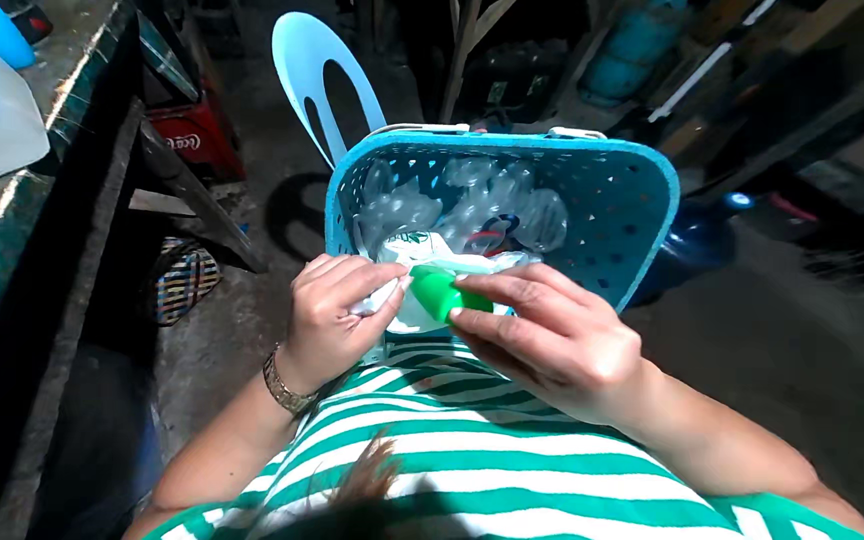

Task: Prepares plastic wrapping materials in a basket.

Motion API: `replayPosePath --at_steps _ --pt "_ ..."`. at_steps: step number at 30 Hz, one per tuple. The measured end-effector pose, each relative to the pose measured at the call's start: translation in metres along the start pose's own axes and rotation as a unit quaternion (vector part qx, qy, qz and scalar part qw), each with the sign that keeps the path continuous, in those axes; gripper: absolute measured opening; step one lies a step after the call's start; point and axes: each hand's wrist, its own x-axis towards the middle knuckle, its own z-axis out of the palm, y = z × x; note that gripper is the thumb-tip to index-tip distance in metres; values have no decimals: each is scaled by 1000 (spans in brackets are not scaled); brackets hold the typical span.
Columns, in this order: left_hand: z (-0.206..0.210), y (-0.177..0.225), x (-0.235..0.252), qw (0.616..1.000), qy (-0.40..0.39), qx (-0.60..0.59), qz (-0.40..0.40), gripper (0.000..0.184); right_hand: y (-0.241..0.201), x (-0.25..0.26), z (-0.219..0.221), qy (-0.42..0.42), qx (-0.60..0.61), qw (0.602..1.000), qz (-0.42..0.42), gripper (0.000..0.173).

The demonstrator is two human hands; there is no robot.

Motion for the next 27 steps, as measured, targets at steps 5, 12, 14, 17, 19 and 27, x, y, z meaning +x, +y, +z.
replayPosePath --at_steps 5,12,14,17,19,27 --pt "-2 -2 -12 1000 17 -22 -6 15 -7 -6 2 -11 46 996 -81 13" --pt "3 2 -13 999 29 -25 30 12 8 9 25 -76 0 993 -85 17" --pt "6 1 -14 999 28 -13 38 12 11 15 33 -120 -15 991 -47 19" --pt "6 -3 -17 999 34 -6 -6 11 12 14 32 -168 47 984 -28 22" --pt "1 -5 -17 998 39 -5 -41 12 18 15 13 -95 152 983 -23 19" --pt "-3 -5 -17 996 40 -19 -73 14 138 -3 17 -224 -91 858 454 30"
